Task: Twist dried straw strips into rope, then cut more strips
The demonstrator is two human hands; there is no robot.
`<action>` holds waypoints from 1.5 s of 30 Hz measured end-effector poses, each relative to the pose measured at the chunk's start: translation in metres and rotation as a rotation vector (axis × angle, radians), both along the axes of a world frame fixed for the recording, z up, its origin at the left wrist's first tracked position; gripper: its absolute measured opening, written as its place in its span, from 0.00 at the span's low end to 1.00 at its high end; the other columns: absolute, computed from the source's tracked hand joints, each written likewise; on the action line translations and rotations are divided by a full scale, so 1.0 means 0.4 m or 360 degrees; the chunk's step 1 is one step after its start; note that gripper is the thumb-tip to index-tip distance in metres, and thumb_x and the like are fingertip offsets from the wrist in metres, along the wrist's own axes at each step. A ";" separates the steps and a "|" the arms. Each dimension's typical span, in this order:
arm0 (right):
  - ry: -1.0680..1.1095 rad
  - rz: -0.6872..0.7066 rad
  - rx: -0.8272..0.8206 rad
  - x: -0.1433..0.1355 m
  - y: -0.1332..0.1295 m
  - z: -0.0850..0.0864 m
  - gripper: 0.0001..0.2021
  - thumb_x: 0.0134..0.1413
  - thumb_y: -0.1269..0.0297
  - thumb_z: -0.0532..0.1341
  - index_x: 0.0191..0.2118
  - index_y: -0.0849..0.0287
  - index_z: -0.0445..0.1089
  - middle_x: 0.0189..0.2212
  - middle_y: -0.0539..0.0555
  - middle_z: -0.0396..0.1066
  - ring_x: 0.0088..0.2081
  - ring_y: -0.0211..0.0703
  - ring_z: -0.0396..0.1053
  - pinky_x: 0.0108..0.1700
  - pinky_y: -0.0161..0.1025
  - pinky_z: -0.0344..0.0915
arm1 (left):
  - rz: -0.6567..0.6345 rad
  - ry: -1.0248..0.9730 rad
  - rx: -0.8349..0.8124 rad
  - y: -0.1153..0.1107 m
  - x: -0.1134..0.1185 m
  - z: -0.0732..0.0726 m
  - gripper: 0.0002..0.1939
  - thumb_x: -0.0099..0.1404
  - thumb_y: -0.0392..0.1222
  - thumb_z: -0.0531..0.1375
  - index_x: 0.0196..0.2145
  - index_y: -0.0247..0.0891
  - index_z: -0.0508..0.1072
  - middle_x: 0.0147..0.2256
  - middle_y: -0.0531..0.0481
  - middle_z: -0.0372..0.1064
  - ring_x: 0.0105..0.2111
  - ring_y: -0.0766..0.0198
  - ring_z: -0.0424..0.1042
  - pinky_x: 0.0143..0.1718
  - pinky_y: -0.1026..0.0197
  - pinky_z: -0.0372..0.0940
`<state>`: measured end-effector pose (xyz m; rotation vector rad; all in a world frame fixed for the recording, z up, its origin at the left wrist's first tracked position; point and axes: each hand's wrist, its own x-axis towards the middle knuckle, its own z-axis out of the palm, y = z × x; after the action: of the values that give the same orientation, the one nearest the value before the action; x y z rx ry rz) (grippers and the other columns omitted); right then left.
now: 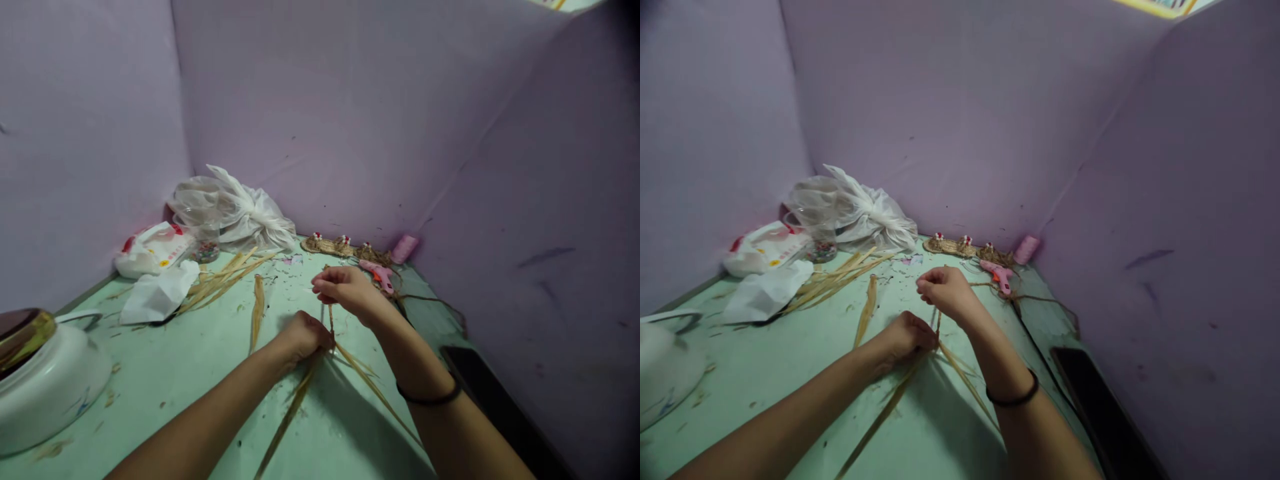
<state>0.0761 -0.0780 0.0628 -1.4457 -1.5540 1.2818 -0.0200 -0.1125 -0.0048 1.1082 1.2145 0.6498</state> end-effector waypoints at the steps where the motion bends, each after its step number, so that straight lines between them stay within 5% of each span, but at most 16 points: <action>1: 0.0025 -0.0063 -0.0018 0.017 -0.014 -0.012 0.02 0.39 0.74 0.59 0.21 0.65 0.65 0.17 0.49 0.64 0.19 0.31 0.61 0.26 0.32 0.60 | -0.0033 -0.0022 -0.0009 0.000 -0.003 0.005 0.06 0.39 0.29 0.54 0.10 0.33 0.62 0.07 0.59 0.49 0.10 0.75 0.44 0.14 0.67 0.38; 5: 0.0112 -0.0246 -0.0327 0.083 -0.083 -0.080 0.02 0.38 0.73 0.58 0.23 0.64 0.63 0.15 0.47 0.63 0.18 0.30 0.59 0.24 0.30 0.57 | -0.0130 -0.0131 -0.0055 0.000 -0.008 0.012 0.07 0.39 0.30 0.52 0.09 0.35 0.59 0.07 0.60 0.45 0.10 0.76 0.41 0.14 0.67 0.34; 10: 0.0242 0.0097 -0.0643 0.096 -0.124 -0.133 0.06 0.42 0.68 0.55 0.20 0.64 0.63 0.11 0.46 0.58 0.14 0.28 0.52 0.17 0.28 0.48 | -0.0149 -0.0087 -0.0046 -0.001 -0.008 0.010 0.05 0.39 0.32 0.53 0.10 0.34 0.61 0.07 0.59 0.47 0.09 0.77 0.41 0.13 0.67 0.34; 15: 0.0330 0.0060 -0.0614 0.110 -0.114 -0.161 0.08 0.41 0.67 0.56 0.17 0.62 0.59 0.09 0.42 0.51 0.10 0.25 0.41 0.14 0.30 0.33 | -0.0254 -0.0020 -0.0016 0.008 -0.010 -0.002 0.04 0.40 0.34 0.54 0.12 0.34 0.62 0.07 0.60 0.46 0.10 0.76 0.42 0.13 0.67 0.35; 21: 0.0308 -0.0001 -0.0507 0.120 -0.107 -0.195 0.05 0.38 0.69 0.58 0.18 0.63 0.62 0.08 0.42 0.52 0.10 0.24 0.42 0.14 0.30 0.36 | -0.0415 0.0219 0.0177 0.023 -0.019 -0.008 0.04 0.41 0.35 0.53 0.14 0.33 0.64 0.09 0.58 0.49 0.12 0.75 0.44 0.15 0.67 0.39; 26: 0.0191 -0.0004 -0.0429 0.110 -0.103 -0.200 0.04 0.38 0.71 0.57 0.19 0.63 0.63 0.10 0.44 0.58 0.11 0.25 0.46 0.15 0.29 0.40 | -0.0577 0.0788 0.0421 0.019 -0.033 0.042 0.05 0.42 0.36 0.54 0.16 0.32 0.68 0.13 0.54 0.57 0.16 0.71 0.54 0.19 0.67 0.48; 30: 0.0283 -0.0097 -0.0395 0.098 -0.112 -0.200 0.04 0.36 0.75 0.56 0.17 0.63 0.62 0.11 0.45 0.60 0.14 0.26 0.50 0.18 0.29 0.44 | -0.0490 0.1173 0.0491 -0.027 -0.002 0.066 0.07 0.45 0.37 0.54 0.14 0.34 0.67 0.13 0.52 0.57 0.17 0.68 0.55 0.20 0.65 0.48; 36: 0.0473 -0.0278 -0.0366 0.084 -0.129 -0.198 0.03 0.31 0.76 0.56 0.18 0.63 0.62 0.11 0.44 0.59 0.15 0.28 0.51 0.19 0.30 0.46 | -0.0189 0.1480 0.0856 -0.113 0.056 0.044 0.06 0.48 0.35 0.54 0.21 0.35 0.71 0.19 0.47 0.62 0.20 0.65 0.60 0.24 0.64 0.48; 40: 0.0637 -0.0228 -0.0467 0.094 -0.132 -0.185 0.02 0.33 0.72 0.57 0.17 0.62 0.61 0.10 0.44 0.57 0.13 0.27 0.50 0.18 0.30 0.43 | -0.0258 0.1212 0.0790 -0.081 0.034 0.084 0.10 0.51 0.42 0.55 0.18 0.34 0.70 0.16 0.50 0.61 0.17 0.67 0.58 0.21 0.65 0.48; 43: 0.0645 -0.0125 -0.0488 0.101 -0.131 -0.180 0.06 0.35 0.68 0.58 0.16 0.62 0.61 0.08 0.43 0.54 0.12 0.26 0.46 0.17 0.30 0.39 | 0.0005 0.0777 0.0343 -0.042 0.015 0.099 0.12 0.52 0.41 0.53 0.33 0.32 0.71 0.15 0.54 0.62 0.12 0.70 0.55 0.16 0.66 0.49; 45: 0.0678 -0.0090 -0.0460 0.104 -0.129 -0.183 0.07 0.34 0.66 0.59 0.16 0.63 0.61 0.09 0.44 0.57 0.13 0.26 0.48 0.17 0.30 0.41 | 0.0006 0.0438 0.0030 -0.026 0.012 0.086 0.15 0.51 0.38 0.54 0.37 0.29 0.69 0.14 0.55 0.61 0.10 0.72 0.54 0.14 0.67 0.49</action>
<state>0.1177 -0.1295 -0.0102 -1.2623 -1.0735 1.7011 -0.0151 -0.1229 0.0295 1.2404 1.4468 0.5233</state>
